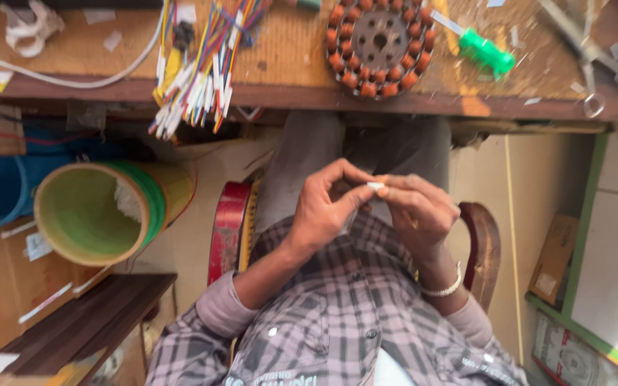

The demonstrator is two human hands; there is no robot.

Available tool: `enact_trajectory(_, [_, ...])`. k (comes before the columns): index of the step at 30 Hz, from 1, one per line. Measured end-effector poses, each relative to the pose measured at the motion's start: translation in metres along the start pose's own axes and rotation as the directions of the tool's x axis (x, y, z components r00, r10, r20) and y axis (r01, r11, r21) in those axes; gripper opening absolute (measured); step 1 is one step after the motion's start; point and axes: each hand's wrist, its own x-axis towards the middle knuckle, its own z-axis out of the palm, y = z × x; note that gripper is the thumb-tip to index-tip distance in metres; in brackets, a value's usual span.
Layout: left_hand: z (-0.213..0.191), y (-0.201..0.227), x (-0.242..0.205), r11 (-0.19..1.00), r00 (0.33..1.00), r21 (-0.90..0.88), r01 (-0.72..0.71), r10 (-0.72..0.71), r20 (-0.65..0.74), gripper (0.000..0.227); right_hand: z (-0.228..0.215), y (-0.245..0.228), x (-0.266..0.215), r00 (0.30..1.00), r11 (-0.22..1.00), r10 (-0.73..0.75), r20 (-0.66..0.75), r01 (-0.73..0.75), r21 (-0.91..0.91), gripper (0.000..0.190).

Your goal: The person assembles a circular electrical component by inserting small white insulating pieces into slots around the copper-wound stator. They use scissors to trim the pieces and a screwdriver to press them into place, repeating the process for multiple slots.

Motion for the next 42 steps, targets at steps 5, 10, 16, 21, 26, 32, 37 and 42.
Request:
enact_trajectory(5, [-0.008, 0.005, -0.017, 0.997, 0.999, -0.067, -0.027, 0.025, -0.035, 0.008, -0.009, -0.012, 0.010, 0.968, 0.982, 0.175, 0.181, -0.186, 0.043, 0.012])
enact_trajectory(10, [-0.017, 0.013, -0.023, 0.985, 0.983, 0.021, -0.172, 0.173, -0.053, 0.006, -0.002, -0.021, 0.006, 0.881, 0.868, 0.435, 0.184, -0.465, 0.173, 0.015])
enact_trajectory(16, [-0.011, 0.001, -0.024, 0.910, 0.944, 0.329, -0.253, 0.306, -0.120, 0.007, 0.008, -0.015, -0.008, 0.834, 0.781, 0.519, 0.188, -0.552, 0.294, 0.016])
enact_trajectory(21, [-0.009, -0.001, -0.007, 0.928, 0.959, 0.278, -0.247, 0.276, -0.067, 0.007, 0.008, -0.011, 0.001, 0.806, 0.748, 0.565, 0.175, -0.590, 0.303, 0.012])
enact_trajectory(26, [-0.016, -0.007, -0.025, 0.992, 0.990, 0.064, -0.113, 0.118, -0.077, 0.005, 0.018, -0.003, -0.014, 0.777, 0.673, 0.581, 0.241, -0.625, 0.395, 0.008])
enact_trajectory(32, [0.000, -0.003, -0.012, 0.995, 0.994, -0.002, -0.098, 0.098, -0.045, 0.004, 0.031, -0.001, -0.015, 0.954, 0.955, 0.278, -0.109, -0.262, 0.141, 0.010])
enact_trajectory(37, [-0.005, 0.011, -0.020, 0.991, 0.991, 0.001, -0.130, 0.130, 0.021, 0.003, 0.032, -0.011, -0.012, 0.940, 0.965, 0.251, -0.230, -0.226, 0.133, 0.007])
enact_trajectory(42, [-0.003, 0.024, -0.011, 0.993, 0.993, -0.042, -0.111, 0.112, 0.031, 0.006, 0.007, -0.018, -0.003, 0.870, 0.793, 0.490, 0.050, -0.469, 0.390, 0.011])
